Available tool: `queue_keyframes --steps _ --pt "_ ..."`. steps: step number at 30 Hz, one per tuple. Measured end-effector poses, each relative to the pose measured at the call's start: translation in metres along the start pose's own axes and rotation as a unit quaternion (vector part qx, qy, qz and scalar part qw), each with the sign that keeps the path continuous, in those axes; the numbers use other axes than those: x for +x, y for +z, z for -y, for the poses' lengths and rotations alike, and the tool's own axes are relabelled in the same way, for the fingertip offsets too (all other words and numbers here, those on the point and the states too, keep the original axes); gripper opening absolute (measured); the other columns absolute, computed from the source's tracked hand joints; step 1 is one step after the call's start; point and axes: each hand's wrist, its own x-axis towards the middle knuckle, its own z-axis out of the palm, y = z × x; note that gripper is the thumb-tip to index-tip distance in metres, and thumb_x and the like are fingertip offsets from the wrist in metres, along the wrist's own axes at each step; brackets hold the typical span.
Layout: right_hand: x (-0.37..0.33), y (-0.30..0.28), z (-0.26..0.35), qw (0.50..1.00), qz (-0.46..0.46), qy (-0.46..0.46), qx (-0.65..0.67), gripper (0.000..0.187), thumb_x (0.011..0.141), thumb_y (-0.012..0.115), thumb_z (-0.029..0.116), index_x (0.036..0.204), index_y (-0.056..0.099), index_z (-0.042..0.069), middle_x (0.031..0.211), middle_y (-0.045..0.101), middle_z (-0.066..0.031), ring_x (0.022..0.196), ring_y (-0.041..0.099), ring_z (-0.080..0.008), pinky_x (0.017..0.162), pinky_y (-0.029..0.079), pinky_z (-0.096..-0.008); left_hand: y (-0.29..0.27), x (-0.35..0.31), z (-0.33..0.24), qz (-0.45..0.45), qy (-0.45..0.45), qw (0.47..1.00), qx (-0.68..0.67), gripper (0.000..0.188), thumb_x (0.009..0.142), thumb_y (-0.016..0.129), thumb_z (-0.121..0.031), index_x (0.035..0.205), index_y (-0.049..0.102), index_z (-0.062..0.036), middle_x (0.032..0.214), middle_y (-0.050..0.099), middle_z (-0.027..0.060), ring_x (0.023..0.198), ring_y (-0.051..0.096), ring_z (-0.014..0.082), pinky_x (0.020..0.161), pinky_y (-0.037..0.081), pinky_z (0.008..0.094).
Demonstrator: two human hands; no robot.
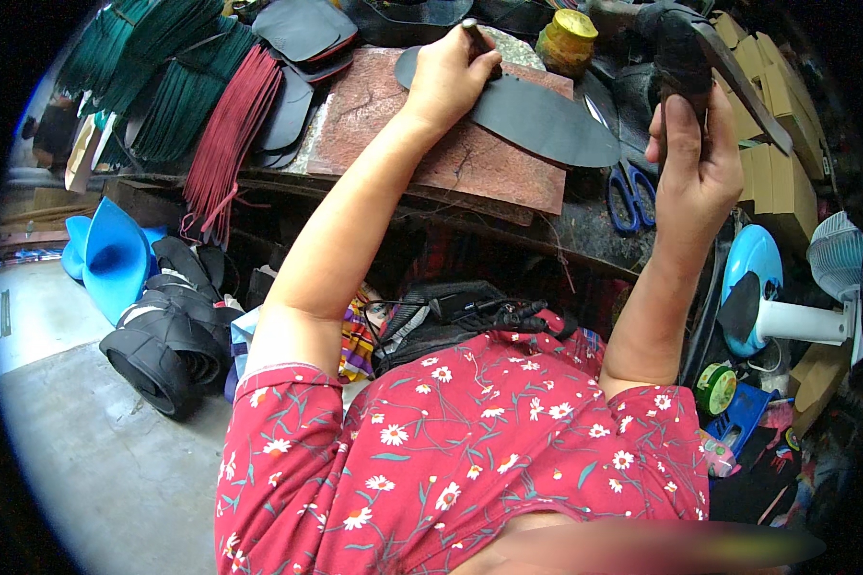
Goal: The person repeatedly strikes a black shoe upper with a small hammer while holding it against a wooden block. The person adjusts the shoe part's position between strikes and continues the process across the clip.
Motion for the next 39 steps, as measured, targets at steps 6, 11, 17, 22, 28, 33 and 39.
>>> queue_keyframes --steps 6,11,17,22,28,33,39 --pt "-0.023 0.021 -0.044 0.962 0.113 0.042 -0.243 0.045 0.093 0.059 0.046 0.116 0.065 0.008 0.093 0.071 -0.0186 0.087 0.070 -0.0344 0.072 0.054 -0.0413 0.011 -0.006 -0.017 -0.009 0.120 0.981 0.154 0.014 0.081 0.064 -0.007 0.092 0.057 -0.0030 0.073 0.064 0.0204 0.070 0.065 0.0383 0.066 0.054 0.0446" --pt "-0.017 0.005 -0.042 0.971 0.090 0.114 -0.188 0.045 0.091 0.066 0.042 0.117 0.066 0.006 0.092 0.072 -0.0167 0.083 0.071 -0.0283 0.073 0.054 -0.0358 0.007 -0.001 0.006 -0.020 -0.161 0.952 -0.260 0.016 0.087 0.067 -0.010 0.095 0.060 0.0023 0.082 0.072 0.0104 0.075 0.071 0.0139 0.064 0.057 0.0284" --pt "-0.006 -0.001 0.008 1.000 0.001 -0.002 -0.001 0.033 0.091 0.069 0.026 0.115 0.064 0.004 0.091 0.072 -0.0126 0.076 0.069 -0.0224 0.067 0.053 -0.0352 0.008 -0.004 -0.005 0.005 0.025 0.998 0.058 0.021 0.086 0.070 -0.013 0.102 0.060 -0.0018 0.090 0.071 0.0151 0.079 0.072 0.0254 0.070 0.056 0.0335" --pt "-0.014 0.017 -0.030 0.966 0.116 0.060 -0.222 0.042 0.092 0.062 0.042 0.118 0.063 0.009 0.093 0.071 -0.0181 0.089 0.068 -0.0372 0.073 0.053 -0.0424 0.016 -0.009 -0.026 0.039 0.184 0.964 0.189 0.020 0.086 0.068 -0.013 0.099 0.056 -0.0044 0.082 0.067 0.0177 0.079 0.067 0.0360 0.065 0.053 0.0421" --pt "-0.011 0.022 -0.063 0.931 0.166 0.087 -0.314 0.048 0.092 0.056 0.052 0.124 0.062 0.017 0.095 0.070 -0.0186 0.093 0.067 -0.0391 0.080 0.052 -0.0457 0.008 -0.001 -0.015 -0.042 -0.078 0.989 -0.115 0.016 0.090 0.065 -0.010 0.099 0.056 -0.0010 0.086 0.070 0.0147 0.075 0.070 0.0244 0.067 0.057 0.0325" --pt "-0.014 0.029 -0.065 0.901 0.208 0.114 -0.364 0.048 0.093 0.054 0.052 0.125 0.061 0.018 0.097 0.070 -0.0181 0.094 0.067 -0.0390 0.082 0.052 -0.0469 -0.021 0.006 0.003 -0.117 -0.136 0.932 -0.315 0.009 0.090 0.064 -0.006 0.094 0.060 -0.0003 0.080 0.068 0.0075 0.069 0.067 0.0126 0.065 0.057 0.0259" --pt "-0.010 0.027 -0.075 0.909 0.212 0.139 -0.331 0.047 0.092 0.056 0.052 0.123 0.064 0.017 0.098 0.070 -0.0179 0.093 0.067 -0.0372 0.081 0.052 -0.0444 -0.026 -0.001 0.017 -0.059 -0.180 0.965 -0.182 0.014 0.083 0.073 -0.012 0.089 0.067 -0.0015 0.075 0.070 0.0067 0.065 0.066 0.0105 0.063 0.054 0.0256"
